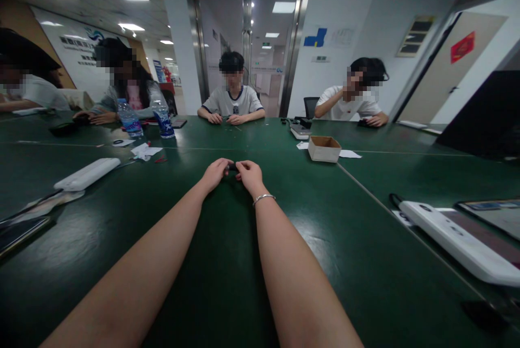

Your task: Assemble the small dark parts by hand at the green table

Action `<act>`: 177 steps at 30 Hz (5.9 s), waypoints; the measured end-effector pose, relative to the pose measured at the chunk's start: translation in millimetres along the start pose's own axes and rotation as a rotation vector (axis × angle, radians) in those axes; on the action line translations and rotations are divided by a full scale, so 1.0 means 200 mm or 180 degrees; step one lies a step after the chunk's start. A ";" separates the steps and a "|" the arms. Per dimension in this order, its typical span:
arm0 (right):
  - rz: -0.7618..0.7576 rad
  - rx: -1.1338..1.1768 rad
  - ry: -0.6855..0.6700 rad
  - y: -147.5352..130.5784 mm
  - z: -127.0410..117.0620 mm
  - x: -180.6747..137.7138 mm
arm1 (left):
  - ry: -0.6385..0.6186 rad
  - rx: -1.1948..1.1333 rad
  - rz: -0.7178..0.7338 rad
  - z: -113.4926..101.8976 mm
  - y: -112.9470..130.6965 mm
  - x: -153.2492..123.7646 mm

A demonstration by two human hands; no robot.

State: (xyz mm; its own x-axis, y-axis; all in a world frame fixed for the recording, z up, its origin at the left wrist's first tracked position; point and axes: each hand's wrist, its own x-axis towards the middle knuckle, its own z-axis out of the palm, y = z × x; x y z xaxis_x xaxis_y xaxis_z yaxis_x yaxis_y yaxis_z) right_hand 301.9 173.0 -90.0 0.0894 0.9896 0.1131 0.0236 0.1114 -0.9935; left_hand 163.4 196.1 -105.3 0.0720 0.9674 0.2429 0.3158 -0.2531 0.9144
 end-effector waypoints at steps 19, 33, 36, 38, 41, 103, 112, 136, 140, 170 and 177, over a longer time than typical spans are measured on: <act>-0.0015 0.0006 -0.0043 0.00 0.00 0.00 | 0.0054 -0.0134 -0.0078 0.00 -0.01 0.01; 0.0053 -0.0029 -0.0673 -0.01 -0.01 0.01 | 0.0219 -0.0221 0.0068 0.00 0.02 -0.01; 0.0001 0.0055 -0.0673 -0.01 -0.02 0.01 | 0.0237 -0.0240 0.0037 -0.01 0.02 -0.02; 0.0052 0.0021 -0.0698 -0.02 -0.02 0.01 | 0.0214 -0.0226 -0.0001 -0.01 0.03 -0.02; 0.0110 -0.0142 -0.0698 -0.03 -0.02 0.00 | 0.0176 -0.0214 0.0004 -0.01 0.03 -0.02; 0.0150 0.0407 -0.0933 -0.02 -0.07 0.01 | 0.0192 -0.0151 -0.0008 -0.01 0.01 -0.01; 0.0097 0.0335 -0.1032 -0.01 -0.07 0.02 | 0.0270 -0.0134 -0.0010 -0.01 0.00 0.00; 0.0172 0.0058 -0.0875 -0.01 -0.06 0.03 | 0.0165 -0.0130 0.0035 -0.01 -0.02 0.00; 0.0104 0.0069 -0.0918 0.01 -0.06 0.03 | 0.0189 -0.0104 0.0015 -0.01 -0.01 -0.01; 0.0091 0.0054 -0.0863 -0.01 -0.07 0.02 | 0.0169 -0.0061 0.0041 0.00 0.00 0.00; 0.0095 0.0037 -0.0833 0.01 -0.06 0.03 | 0.0178 -0.0104 0.0059 0.00 0.01 -0.01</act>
State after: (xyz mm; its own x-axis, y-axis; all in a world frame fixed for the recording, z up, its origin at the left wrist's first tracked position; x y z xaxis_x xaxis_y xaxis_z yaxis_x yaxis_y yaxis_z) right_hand 315.1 177.1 -90.3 -0.1708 0.9822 0.0780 0.0133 0.0814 -0.9966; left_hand 163.2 193.6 -103.7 0.0244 0.9606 0.2768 0.2838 -0.2721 0.9195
